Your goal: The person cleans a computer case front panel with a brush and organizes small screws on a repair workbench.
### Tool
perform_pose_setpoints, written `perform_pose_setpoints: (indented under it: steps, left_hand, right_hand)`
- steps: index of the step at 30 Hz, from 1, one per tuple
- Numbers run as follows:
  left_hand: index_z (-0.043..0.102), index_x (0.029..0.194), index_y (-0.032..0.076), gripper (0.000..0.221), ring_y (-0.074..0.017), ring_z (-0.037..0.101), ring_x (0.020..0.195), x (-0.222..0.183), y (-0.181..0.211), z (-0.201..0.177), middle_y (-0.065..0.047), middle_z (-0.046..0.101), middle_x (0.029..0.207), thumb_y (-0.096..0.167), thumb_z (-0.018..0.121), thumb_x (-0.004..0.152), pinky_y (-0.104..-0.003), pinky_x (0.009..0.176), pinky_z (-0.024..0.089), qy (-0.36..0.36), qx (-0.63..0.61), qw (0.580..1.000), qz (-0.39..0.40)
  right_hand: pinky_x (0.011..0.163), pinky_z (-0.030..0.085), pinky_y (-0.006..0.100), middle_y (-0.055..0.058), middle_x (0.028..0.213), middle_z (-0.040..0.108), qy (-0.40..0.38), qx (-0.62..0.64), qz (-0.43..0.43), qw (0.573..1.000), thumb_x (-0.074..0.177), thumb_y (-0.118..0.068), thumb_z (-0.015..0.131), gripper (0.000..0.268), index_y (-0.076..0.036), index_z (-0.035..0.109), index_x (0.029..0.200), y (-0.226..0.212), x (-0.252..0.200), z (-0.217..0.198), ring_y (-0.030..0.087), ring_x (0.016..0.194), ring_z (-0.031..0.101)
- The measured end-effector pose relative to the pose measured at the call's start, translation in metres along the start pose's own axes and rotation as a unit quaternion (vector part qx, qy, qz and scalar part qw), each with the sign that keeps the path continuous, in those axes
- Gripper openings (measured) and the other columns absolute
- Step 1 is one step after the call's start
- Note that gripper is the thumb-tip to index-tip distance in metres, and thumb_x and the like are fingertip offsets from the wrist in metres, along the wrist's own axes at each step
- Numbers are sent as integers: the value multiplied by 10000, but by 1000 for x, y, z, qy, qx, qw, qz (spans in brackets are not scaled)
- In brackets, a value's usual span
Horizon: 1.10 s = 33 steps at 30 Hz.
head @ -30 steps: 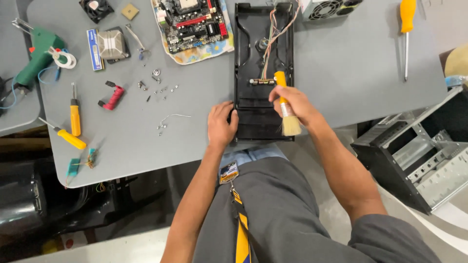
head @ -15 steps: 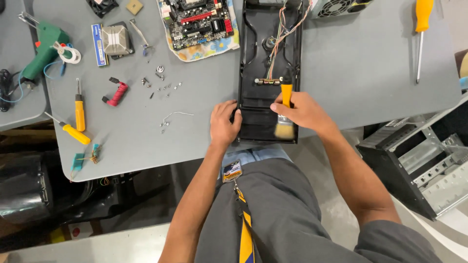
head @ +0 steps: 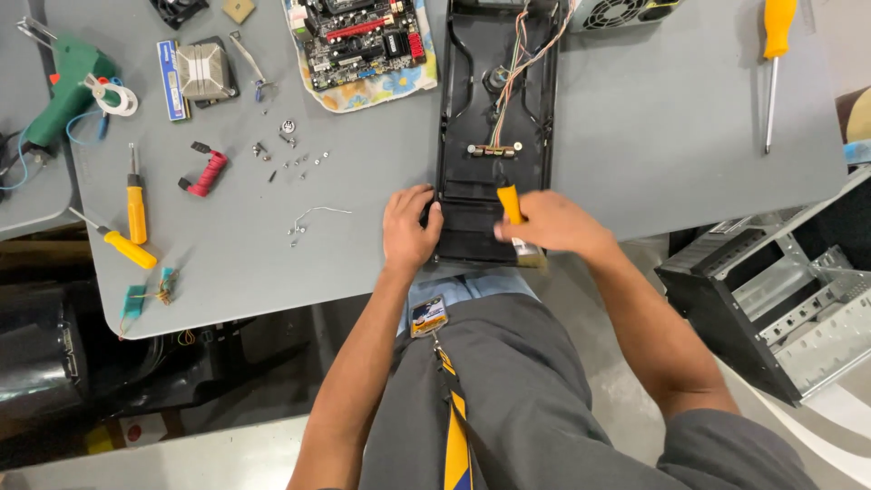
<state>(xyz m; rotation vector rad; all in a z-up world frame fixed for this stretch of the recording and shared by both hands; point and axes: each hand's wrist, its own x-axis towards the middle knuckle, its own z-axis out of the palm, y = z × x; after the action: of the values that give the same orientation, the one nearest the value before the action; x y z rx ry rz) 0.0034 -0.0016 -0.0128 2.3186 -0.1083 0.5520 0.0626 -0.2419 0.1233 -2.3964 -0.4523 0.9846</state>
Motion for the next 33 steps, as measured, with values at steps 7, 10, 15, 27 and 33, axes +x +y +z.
perform_pose_setpoints:
  steps: [7,10,15,27,33]
  left_hand:
    - [746,1026,86,176,-246,665,1032,-3,-4,3,-56,738,1084,228,669,956,-366,900,528,21,24,999,13]
    - [744,1018,96,195,-237,660,1051,-1,-3,4,-52,735,1090,258,650,962,-360,907,529,12,31,999,10]
    - [750,1003,97,170,-257,668,1026,-2,-5,7,-54,740,1083,238,682,936,-369,864,537,15,29,999,14]
    - [755,1000,105,179,-239,672,1032,-4,-9,6,-45,748,1076,259,682,944,-348,876,526,12,40,999,15]
    - [759,1001,98,184,-233,677,1027,-2,-5,3,-52,753,1069,259,684,957,-343,892,525,13,28,999,12]
  right_hand:
    - [685,522,490,238,677,649,164,-61,34,984,942,-538,687,573,21,688,816,4,9,9,439,748,702]
    - [710,560,377,102,718,731,7,66,-29,997,775,-531,786,426,-105,772,785,3,19,27,322,742,731]
    - [811,557,363,85,892,772,123,163,-156,966,866,-386,799,253,-155,798,970,-28,31,44,283,924,743]
    - [761,566,515,194,809,753,27,-154,-35,987,832,-581,635,549,-43,745,859,-9,45,47,431,869,742]
    - [801,570,420,122,915,788,-4,80,-75,994,924,-459,682,365,-118,801,979,-48,-2,12,351,907,743]
